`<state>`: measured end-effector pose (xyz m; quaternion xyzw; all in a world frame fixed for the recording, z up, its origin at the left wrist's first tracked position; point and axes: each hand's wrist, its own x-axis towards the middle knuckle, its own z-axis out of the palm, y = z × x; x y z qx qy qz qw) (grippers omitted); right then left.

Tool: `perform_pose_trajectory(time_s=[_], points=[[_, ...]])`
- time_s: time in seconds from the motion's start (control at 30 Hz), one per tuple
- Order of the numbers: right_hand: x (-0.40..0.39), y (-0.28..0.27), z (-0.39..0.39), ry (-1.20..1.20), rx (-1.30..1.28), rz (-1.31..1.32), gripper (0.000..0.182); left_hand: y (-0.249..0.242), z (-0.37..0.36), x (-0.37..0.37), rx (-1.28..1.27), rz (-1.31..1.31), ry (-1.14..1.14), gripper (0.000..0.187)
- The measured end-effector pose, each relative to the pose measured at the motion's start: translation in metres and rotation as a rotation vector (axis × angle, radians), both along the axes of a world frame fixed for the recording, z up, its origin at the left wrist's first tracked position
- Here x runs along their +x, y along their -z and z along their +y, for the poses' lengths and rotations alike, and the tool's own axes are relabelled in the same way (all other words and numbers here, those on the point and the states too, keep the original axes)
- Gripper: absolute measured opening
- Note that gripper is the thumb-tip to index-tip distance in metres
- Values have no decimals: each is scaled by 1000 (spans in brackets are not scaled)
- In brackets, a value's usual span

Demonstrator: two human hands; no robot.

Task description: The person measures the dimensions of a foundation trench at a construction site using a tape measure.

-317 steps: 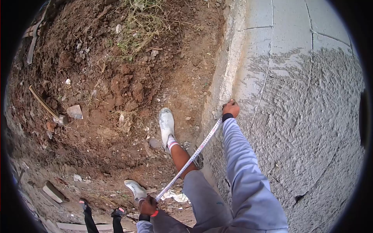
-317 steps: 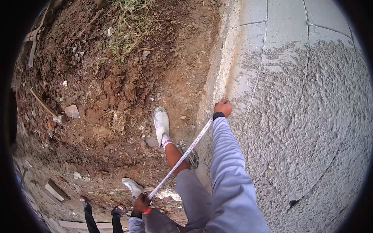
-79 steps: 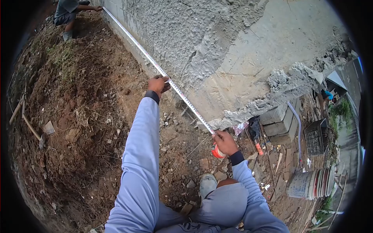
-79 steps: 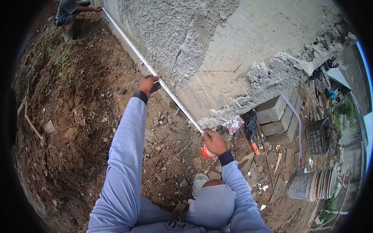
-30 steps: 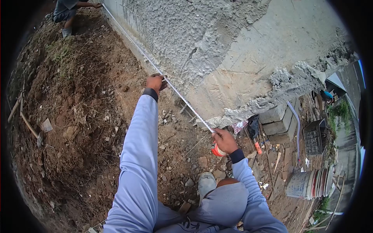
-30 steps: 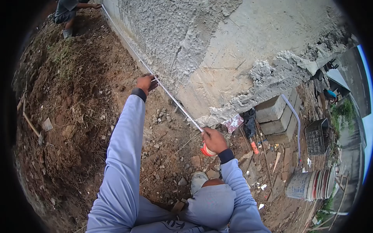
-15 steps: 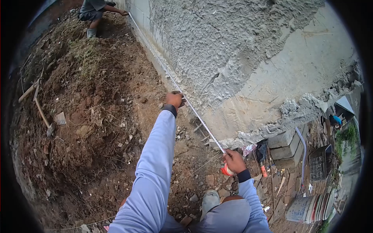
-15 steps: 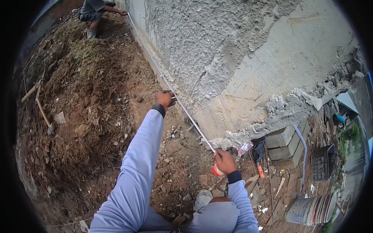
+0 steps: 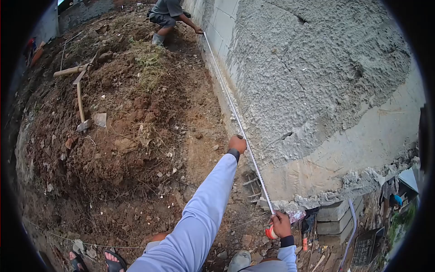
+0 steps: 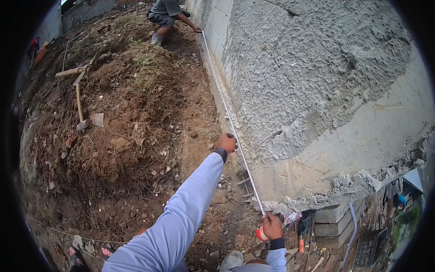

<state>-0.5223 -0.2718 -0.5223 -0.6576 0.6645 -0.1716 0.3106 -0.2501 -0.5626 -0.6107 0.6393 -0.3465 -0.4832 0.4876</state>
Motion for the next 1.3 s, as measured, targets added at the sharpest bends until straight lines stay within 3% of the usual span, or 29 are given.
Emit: perform_pose_trajectory(time_s=[0.57, 0.73, 1.07, 1.3], points=[[10, -17, -1, -15, -9, 73, 20, -1, 0, 9, -37, -11, -24, 28], [6, -10, 1, 10, 0, 5, 20, 6, -1, 8, -64, -125, -72, 26], [5, -5, 0, 22, 1, -54, 20, -29, 18, 13, -34, -247, -40, 30], [5, -2, 1, 27, -1, -84, 19, -26, 18, 14, -12, -189, -31, 31]])
